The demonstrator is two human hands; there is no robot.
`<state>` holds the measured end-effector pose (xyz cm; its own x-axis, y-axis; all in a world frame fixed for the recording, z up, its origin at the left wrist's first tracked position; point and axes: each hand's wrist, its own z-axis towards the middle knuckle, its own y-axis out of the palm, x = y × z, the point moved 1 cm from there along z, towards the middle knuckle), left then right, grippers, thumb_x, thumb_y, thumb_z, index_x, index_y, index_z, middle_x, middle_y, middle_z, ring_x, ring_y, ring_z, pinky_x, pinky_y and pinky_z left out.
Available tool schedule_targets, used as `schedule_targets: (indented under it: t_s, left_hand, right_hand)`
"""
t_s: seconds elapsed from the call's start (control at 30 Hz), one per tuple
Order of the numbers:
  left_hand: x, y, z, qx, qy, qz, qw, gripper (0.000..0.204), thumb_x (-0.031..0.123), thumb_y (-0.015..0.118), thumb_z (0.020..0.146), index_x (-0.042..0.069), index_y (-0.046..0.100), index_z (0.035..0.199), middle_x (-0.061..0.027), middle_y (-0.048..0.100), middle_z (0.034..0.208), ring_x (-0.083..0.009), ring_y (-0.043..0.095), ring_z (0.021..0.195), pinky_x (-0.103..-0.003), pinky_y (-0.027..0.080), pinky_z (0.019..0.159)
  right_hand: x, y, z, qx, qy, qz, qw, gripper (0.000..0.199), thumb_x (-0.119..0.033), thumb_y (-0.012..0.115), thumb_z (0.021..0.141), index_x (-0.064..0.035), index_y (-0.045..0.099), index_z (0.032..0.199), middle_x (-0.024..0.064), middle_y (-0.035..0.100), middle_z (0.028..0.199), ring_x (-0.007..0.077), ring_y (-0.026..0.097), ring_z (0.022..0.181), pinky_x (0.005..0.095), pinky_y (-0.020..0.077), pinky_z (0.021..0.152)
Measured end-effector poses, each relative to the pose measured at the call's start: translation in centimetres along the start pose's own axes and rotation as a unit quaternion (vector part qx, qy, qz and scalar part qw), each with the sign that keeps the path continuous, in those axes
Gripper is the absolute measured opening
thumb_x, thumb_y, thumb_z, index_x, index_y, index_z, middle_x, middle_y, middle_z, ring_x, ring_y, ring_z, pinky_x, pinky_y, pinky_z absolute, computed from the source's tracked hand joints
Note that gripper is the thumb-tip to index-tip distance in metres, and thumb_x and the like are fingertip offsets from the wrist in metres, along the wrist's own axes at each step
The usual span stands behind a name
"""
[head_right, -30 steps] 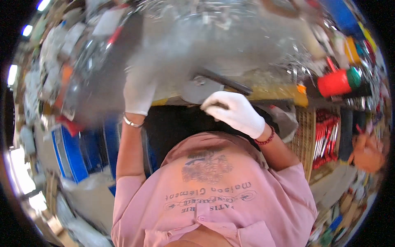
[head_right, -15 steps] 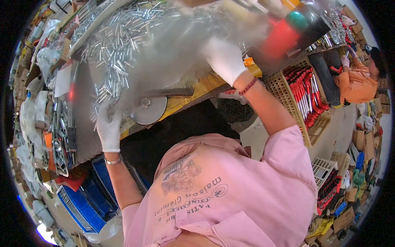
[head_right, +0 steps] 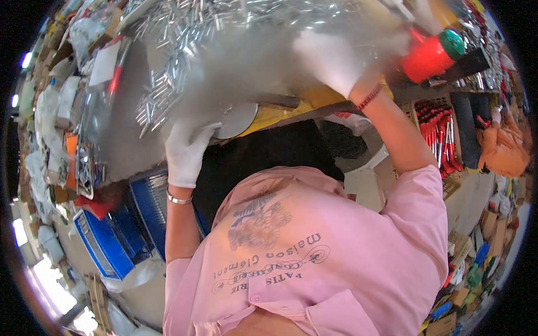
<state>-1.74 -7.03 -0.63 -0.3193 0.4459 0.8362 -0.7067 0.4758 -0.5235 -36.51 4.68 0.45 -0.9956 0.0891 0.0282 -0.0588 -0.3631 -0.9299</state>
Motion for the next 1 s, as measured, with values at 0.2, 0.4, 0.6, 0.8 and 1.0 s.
schedule_targets:
  t_s: [0.2, 0.4, 0.6, 0.8, 1.0]
  left_hand:
    - [1.0, 0.2, 0.3, 0.024, 0.13, 0.119, 0.984, 0.013, 0.009, 0.082, 0.081, 0.009, 0.078, 0.094, -0.0094, 0.067, 0.087, -0.0299, 0.066, 0.085, -0.04, 0.053, 0.076]
    - [0.2, 0.0, 0.6, 0.022, 0.141, 0.139, 0.98, 0.014, 0.008, 0.082, 0.08, 0.009, 0.078, 0.093, -0.0095, 0.068, 0.091, -0.0302, 0.066, 0.086, -0.04, 0.053, 0.076]
    - [-0.3, 0.1, 0.8, 0.007, 0.118, 0.092, 0.989, 0.014, 0.007, 0.082, 0.079, 0.008, 0.077, 0.093, -0.0101, 0.068, 0.091, -0.0306, 0.067, 0.086, -0.04, 0.053, 0.075]
    - [-1.1, 0.3, 0.8, 0.006, 0.107, 0.064, 0.992, 0.017, 0.005, 0.083, 0.077, 0.008, 0.078, 0.093, -0.0103, 0.068, 0.09, -0.0298, 0.068, 0.087, -0.039, 0.054, 0.075]
    - [-1.1, 0.6, 0.8, 0.017, 0.119, 0.052, 0.991, 0.016, 0.003, 0.083, 0.077, 0.008, 0.078, 0.091, -0.011, 0.068, 0.089, -0.0301, 0.068, 0.086, -0.039, 0.053, 0.075]
  right_hand:
    - [-11.4, -2.2, -0.1, 0.025, -0.095, 0.259, 0.961, 0.008, -0.01, 0.071, 0.089, -0.013, 0.073, 0.096, 0.0074, 0.062, 0.088, 0.0299, 0.068, 0.083, 0.0399, 0.0559, 0.07]
    - [-14.1, -0.2, -0.3, -0.042, -0.054, 0.25, 0.966, 0.004, -0.014, 0.07, 0.09, -0.0108, 0.072, 0.092, 0.0077, 0.061, 0.089, 0.03, 0.068, 0.084, 0.0403, 0.0564, 0.072]
    - [-14.3, 0.4, 0.3, -0.037, -0.075, 0.231, 0.969, 0.004, -0.015, 0.069, 0.091, -0.0112, 0.071, 0.093, 0.0078, 0.06, 0.09, 0.0297, 0.068, 0.085, 0.0414, 0.0566, 0.072]
    - [-14.3, -0.1, 0.7, -0.031, -0.1, 0.218, 0.97, 0.005, -0.013, 0.065, 0.09, -0.0112, 0.069, 0.091, 0.0075, 0.06, 0.091, 0.0295, 0.068, 0.087, 0.0413, 0.0566, 0.072]
    - [-14.3, 0.2, 0.9, 0.011, -0.133, 0.234, 0.963, 0.008, -0.011, 0.063, 0.086, -0.0113, 0.068, 0.092, 0.0075, 0.059, 0.091, 0.0287, 0.067, 0.087, 0.0414, 0.0561, 0.072]
